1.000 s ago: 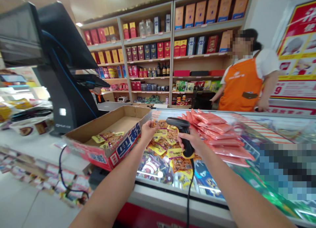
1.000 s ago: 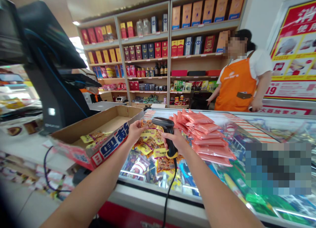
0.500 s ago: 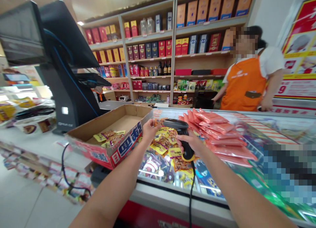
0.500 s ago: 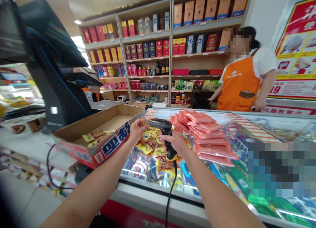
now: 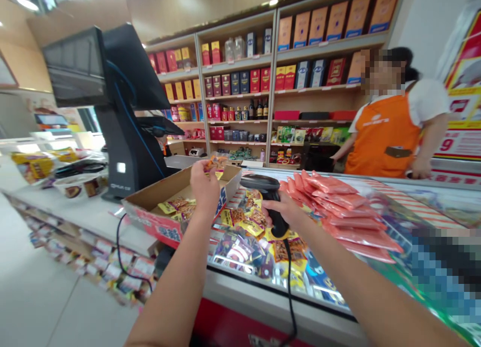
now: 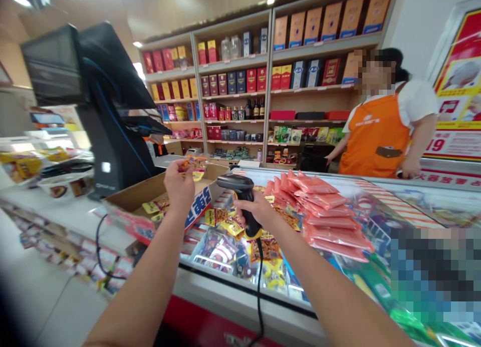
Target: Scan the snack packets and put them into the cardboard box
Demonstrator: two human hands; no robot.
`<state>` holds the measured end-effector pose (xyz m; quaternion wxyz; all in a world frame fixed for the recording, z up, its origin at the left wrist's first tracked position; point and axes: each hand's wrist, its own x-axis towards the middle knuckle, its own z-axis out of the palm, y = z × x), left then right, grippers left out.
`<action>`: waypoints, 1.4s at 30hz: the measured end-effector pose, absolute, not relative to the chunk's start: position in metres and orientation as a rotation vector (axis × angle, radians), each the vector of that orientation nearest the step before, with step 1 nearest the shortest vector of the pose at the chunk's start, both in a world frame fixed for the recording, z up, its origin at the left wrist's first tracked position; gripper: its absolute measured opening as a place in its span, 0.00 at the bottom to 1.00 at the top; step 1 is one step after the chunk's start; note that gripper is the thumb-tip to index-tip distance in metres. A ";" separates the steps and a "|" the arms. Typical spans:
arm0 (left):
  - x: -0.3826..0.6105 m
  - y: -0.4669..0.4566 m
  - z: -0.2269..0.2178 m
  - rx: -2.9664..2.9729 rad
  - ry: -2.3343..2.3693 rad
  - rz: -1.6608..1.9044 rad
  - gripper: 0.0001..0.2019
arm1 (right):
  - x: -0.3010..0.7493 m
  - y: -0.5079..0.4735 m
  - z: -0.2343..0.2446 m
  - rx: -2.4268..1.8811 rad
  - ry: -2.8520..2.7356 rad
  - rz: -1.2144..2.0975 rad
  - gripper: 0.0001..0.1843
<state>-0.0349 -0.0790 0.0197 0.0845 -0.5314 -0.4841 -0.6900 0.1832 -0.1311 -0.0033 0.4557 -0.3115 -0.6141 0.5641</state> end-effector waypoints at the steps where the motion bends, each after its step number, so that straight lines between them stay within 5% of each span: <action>1: -0.047 -0.085 0.026 -1.527 -1.455 -2.024 0.11 | 0.174 -0.131 0.004 -0.751 -1.507 1.407 0.16; 6: -0.074 -0.101 0.031 -1.395 -1.500 -1.923 0.26 | 0.131 -0.132 0.026 -0.642 -1.505 1.454 0.16; 9: -0.060 -0.103 0.020 -1.703 -1.486 -1.725 0.24 | 0.127 -0.132 0.027 -0.613 -1.510 1.449 0.17; 14: -0.020 -0.091 -0.011 -2.584 -1.636 -0.707 0.16 | 0.158 -0.130 0.013 -0.745 -1.411 1.361 0.16; 19: -0.003 -0.068 -0.046 -2.747 -1.782 0.026 0.24 | 0.199 -0.126 -0.012 -0.863 -1.366 1.277 0.16; 25: 0.000 -0.051 -0.067 -2.446 -2.051 -0.361 0.10 | 0.224 -0.119 -0.042 -0.969 -1.329 1.232 0.17; 27: 0.001 -0.048 -0.069 -2.327 -2.096 -0.550 0.14 | 0.226 -0.120 -0.045 -0.985 -1.328 1.231 0.16; 34: 0.002 -0.039 -0.087 -2.217 -1.634 -1.915 0.15 | 0.218 -0.130 -0.040 -0.895 -1.296 1.386 0.17; 42: 0.012 -0.045 -0.093 -2.278 -1.537 -2.078 0.14 | 0.209 -0.137 -0.040 -0.862 -1.343 1.443 0.18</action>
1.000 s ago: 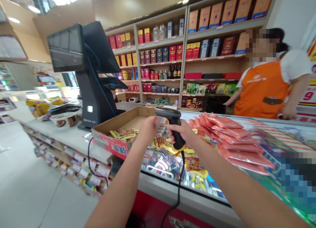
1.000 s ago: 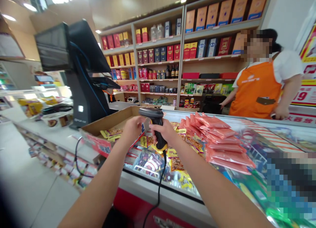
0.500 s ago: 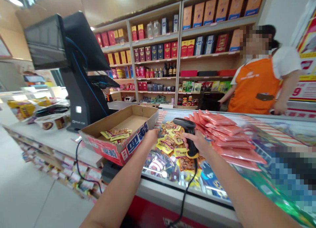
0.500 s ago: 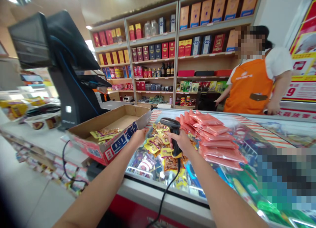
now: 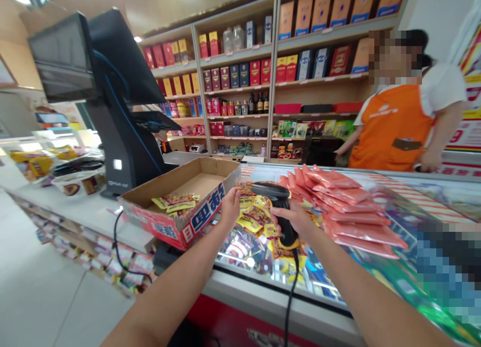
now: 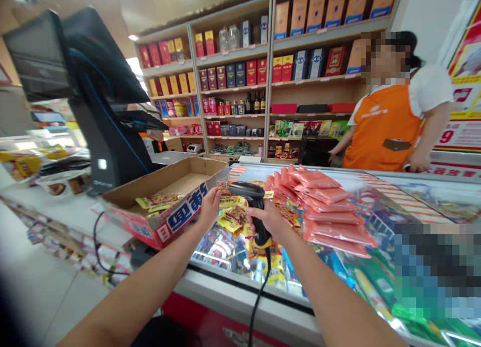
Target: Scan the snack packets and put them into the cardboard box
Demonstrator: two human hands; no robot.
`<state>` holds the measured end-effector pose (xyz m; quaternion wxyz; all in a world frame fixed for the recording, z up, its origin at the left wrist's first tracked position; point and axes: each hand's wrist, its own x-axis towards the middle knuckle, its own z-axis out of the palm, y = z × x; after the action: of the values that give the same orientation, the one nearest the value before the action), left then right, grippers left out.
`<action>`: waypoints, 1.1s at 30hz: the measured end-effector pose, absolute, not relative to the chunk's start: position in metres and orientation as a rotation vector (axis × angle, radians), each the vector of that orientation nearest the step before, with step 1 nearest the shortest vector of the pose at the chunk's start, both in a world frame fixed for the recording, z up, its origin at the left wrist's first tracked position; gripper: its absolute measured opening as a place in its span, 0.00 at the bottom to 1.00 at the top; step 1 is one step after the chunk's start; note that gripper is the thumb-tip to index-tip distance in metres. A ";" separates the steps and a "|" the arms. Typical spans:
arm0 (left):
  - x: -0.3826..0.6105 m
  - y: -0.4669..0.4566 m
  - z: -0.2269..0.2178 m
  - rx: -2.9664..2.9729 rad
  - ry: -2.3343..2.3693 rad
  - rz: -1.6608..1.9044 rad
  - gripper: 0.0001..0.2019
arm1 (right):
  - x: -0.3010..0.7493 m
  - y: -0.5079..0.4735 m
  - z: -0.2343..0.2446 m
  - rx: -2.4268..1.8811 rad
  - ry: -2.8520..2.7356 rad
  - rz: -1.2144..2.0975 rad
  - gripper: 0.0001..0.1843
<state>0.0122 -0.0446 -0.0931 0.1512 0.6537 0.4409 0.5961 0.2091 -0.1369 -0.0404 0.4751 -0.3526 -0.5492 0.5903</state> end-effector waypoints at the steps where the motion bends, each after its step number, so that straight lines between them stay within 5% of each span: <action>1: 0.013 -0.046 -0.092 1.887 1.256 1.703 0.13 | 0.209 -0.137 -0.040 -0.860 -1.343 1.447 0.18; 33: 0.015 -0.059 -0.073 1.568 1.292 1.857 0.14 | 0.200 -0.136 -0.035 -0.882 -1.420 1.423 0.16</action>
<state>0.0149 -0.0588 -0.0731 0.1931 0.5590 0.4605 0.6619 0.1998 -0.1362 -0.0351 0.4559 -0.3576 -0.5758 0.5769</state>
